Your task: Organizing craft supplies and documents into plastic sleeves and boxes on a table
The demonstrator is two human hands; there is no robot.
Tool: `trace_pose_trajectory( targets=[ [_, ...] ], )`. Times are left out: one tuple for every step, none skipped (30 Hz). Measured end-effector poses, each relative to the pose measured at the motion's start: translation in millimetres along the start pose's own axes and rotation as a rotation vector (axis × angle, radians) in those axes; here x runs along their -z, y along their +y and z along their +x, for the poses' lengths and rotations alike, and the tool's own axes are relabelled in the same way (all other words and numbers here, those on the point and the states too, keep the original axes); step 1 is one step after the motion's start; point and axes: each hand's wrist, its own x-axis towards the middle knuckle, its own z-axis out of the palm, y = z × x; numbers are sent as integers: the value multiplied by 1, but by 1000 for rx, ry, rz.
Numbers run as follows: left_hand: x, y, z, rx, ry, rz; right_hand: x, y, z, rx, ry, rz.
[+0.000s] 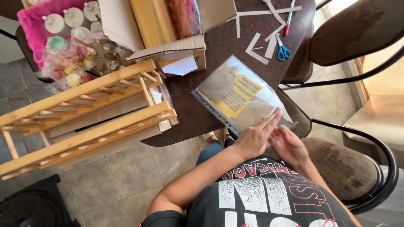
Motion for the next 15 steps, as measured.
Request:
trace_pose_trajectory(
  targets=[
    [-4, -1, 1, 7, 11, 27, -16, 3, 7, -8, -84, 13],
    [-8, -1, 1, 14, 23, 55, -31, 6, 14, -17, -167, 25],
    [-7, -1, 1, 10, 17, 56, -36, 7, 15, -11, -166, 27],
    [-7, -1, 1, 10, 26, 113, -41, 9, 17, -9, -98, 0],
    [-6, -1, 1, 12, 39, 169, -47, 9, 19, -13, -31, -28],
    [-12, -6, 0, 10, 37, 170, -45, 11, 21, -10, -30, -27],
    [-18, -11, -2, -17, 38, 243, -44, 13, 22, -10, 95, -112],
    [-25, -17, -4, -43, 39, 315, -43, 16, 23, -12, 220, -197],
    [-28, -18, -6, -39, 39, 315, -35, 21, 28, -16, 220, -196],
    [-32, -19, -7, -61, 46, 381, -27, 26, 32, -18, 330, -350],
    [-36, -19, -8, -85, 54, 444, -20, 31, 36, -19, 442, -506],
    [-43, -22, -8, -82, 55, 442, -19, 31, 35, -22, 443, -508],
    [-50, -24, -8, -90, 64, 494, -18, 31, 33, 10, 370, -684],
    [-57, -26, -7, -97, 73, 547, -17, 31, 30, 42, 293, -858],
    [-58, -25, -7, -93, 76, 547, -9, 31, 36, 39, 290, -860]
  ],
)
